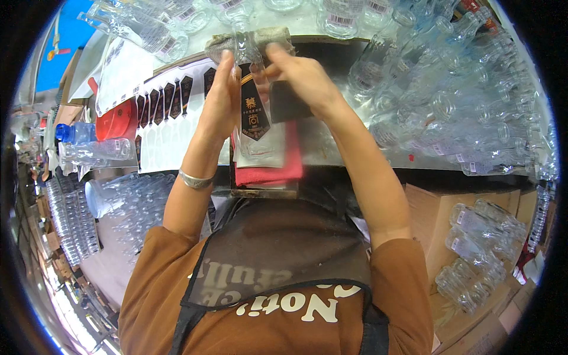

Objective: The person repeatedly picks up clear glass bottles, applies a printed label to each bottle, smooths the label with a small black tool, and places the labeled bottles into a cardboard box. The person also handles sheets of labels and a red cloth on the work surface.

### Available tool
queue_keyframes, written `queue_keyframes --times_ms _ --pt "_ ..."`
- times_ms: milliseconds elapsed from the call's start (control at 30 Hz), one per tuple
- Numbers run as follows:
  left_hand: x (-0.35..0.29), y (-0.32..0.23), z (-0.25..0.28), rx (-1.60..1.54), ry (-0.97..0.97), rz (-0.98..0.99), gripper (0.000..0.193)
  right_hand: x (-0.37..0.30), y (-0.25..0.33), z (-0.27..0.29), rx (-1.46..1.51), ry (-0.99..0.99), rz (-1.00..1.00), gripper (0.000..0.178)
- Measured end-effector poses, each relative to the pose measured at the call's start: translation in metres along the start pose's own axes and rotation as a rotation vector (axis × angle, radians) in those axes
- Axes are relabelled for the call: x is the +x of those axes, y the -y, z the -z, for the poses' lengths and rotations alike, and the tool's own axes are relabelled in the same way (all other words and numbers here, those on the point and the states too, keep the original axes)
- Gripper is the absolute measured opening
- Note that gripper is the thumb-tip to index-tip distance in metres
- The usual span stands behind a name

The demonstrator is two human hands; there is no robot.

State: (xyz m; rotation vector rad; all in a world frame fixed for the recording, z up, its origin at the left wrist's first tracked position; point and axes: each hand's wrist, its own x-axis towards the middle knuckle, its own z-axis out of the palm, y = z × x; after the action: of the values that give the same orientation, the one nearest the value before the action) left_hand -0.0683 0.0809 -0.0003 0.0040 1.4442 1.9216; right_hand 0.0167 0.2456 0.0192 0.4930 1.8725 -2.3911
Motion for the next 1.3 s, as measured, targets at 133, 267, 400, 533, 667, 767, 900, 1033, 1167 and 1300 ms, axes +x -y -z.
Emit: queue_keyframes --times_ms 133,267,400,533,667,767,900,1033,1167,1300 --pt "-0.058 -0.014 -0.003 0.264 -0.025 -0.259 0.069 -0.039 0.007 -0.002 0.228 -0.169 0.255 0.031" --pt "-0.088 -0.002 0.012 0.613 0.114 -0.459 0.091 -0.032 0.046 -0.020 -0.664 -0.194 0.807 0.031" --pt "-0.102 0.012 0.015 1.022 0.122 -0.729 0.126 -0.007 0.071 -0.026 -1.007 -0.241 1.049 0.031" --pt "-0.106 0.025 0.014 1.031 0.073 -0.737 0.131 -0.017 0.063 -0.039 -1.123 -0.010 0.989 0.026" --pt "-0.101 0.031 0.012 1.018 0.033 -0.813 0.120 -0.029 0.056 -0.036 -1.120 -0.091 1.167 0.025" --pt "-0.102 0.033 0.020 0.902 0.109 -0.781 0.114 -0.083 0.030 -0.057 -1.005 0.308 0.970 0.026" --pt "-0.102 0.032 0.013 0.920 0.078 -0.808 0.130 -0.034 0.046 -0.024 -1.008 -0.055 1.001 0.021" --pt "-0.100 0.031 0.020 0.908 0.130 -0.744 0.137 -0.033 0.036 -0.008 -0.809 -0.093 1.069 0.025" --pt "-0.100 0.031 0.027 0.913 0.135 -0.813 0.121 -0.091 0.017 -0.023 -0.668 0.347 0.754 0.018" --pt "-0.103 0.024 0.023 1.042 0.159 -0.730 0.121 -0.035 0.041 -0.004 -0.702 -0.207 0.758 0.020"
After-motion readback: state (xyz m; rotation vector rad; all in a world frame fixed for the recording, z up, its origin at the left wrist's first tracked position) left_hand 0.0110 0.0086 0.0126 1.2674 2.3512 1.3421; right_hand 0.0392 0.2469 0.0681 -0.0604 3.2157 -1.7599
